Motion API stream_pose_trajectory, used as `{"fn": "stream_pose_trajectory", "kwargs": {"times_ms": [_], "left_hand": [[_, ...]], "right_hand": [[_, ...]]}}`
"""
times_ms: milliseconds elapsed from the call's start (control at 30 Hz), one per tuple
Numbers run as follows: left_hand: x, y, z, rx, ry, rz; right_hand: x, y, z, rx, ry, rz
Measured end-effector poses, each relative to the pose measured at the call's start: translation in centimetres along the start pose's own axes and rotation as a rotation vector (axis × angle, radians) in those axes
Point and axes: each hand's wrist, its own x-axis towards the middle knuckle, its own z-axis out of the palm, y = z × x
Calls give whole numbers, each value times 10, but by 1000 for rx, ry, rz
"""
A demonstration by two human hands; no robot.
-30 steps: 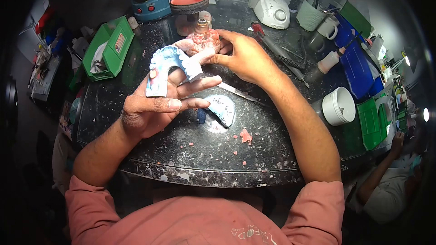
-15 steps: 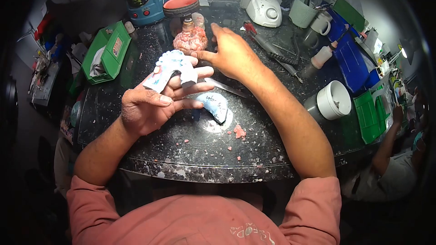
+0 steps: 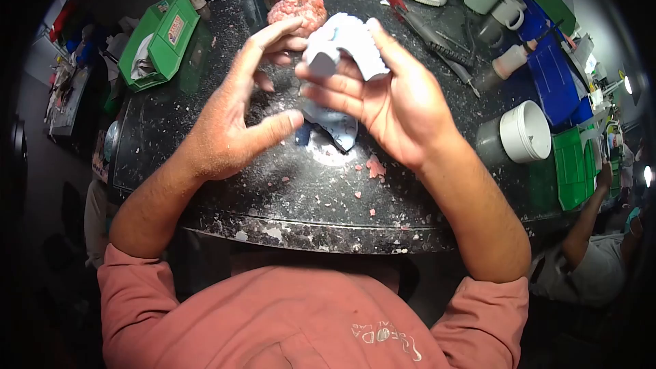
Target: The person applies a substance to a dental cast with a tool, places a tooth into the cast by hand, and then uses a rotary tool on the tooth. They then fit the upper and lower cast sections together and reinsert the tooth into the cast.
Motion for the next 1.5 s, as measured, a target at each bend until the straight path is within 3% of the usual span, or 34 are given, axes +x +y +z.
{"fn": "stream_pose_trajectory", "kwargs": {"times_ms": [100, 133, 233, 367, 567, 600, 633, 767, 833, 967, 1000, 1100, 1167, 1200, 1300, 1500], "left_hand": [[6, -6, 11, 579, -28, 126], [3, -4, 23, 586, 6, 87], [5, 5, 37, 670, 19, 208], [4, 9, 37, 648, -66, 195], [5, 9, 34, 654, 21, 103], [6, 11, 28, 507, -2, -31], [4, 12, 22, 122, -13, -335], [10, -8, -9, -1137, 153, -484], [14, -12, -14, -1453, 151, -410], [13, -7, -9, -1530, 136, -415], [11, -9, -8, -1577, 129, -432], [6, -1, 2, -1300, 81, -258], [6, -1, 1, -877, 81, -59], [7, -1, 1, -808, 91, 28], [8, -1, 4, -683, 173, 149], [4, -2, 0, -578, 106, 168]], "right_hand": [[5, -12, -18, 78, -1, -59], [5, -14, -22, 121, 31, -52], [7, -11, -28, 127, 162, -54], [2, -16, -30, 145, 141, -100], [10, -15, -36, 76, 55, -163], [11, -13, -35, 97, 70, -190], [11, -12, -34, 119, 85, -218], [3, -16, -29, 136, 47, -208], [3, -14, -21, 111, 8, -213], [-4, -3, -5, -38, -72, -329], [-6, 1, 1, -242, -93, -430], [-9, 1, 1, -810, -144, -670], [-12, 8, 4, -868, -107, -771], [-12, 10, 4, -867, -105, -768], [-15, 15, 2, -1077, -187, -863], [-15, 19, 1, -1087, -240, -963]]}}
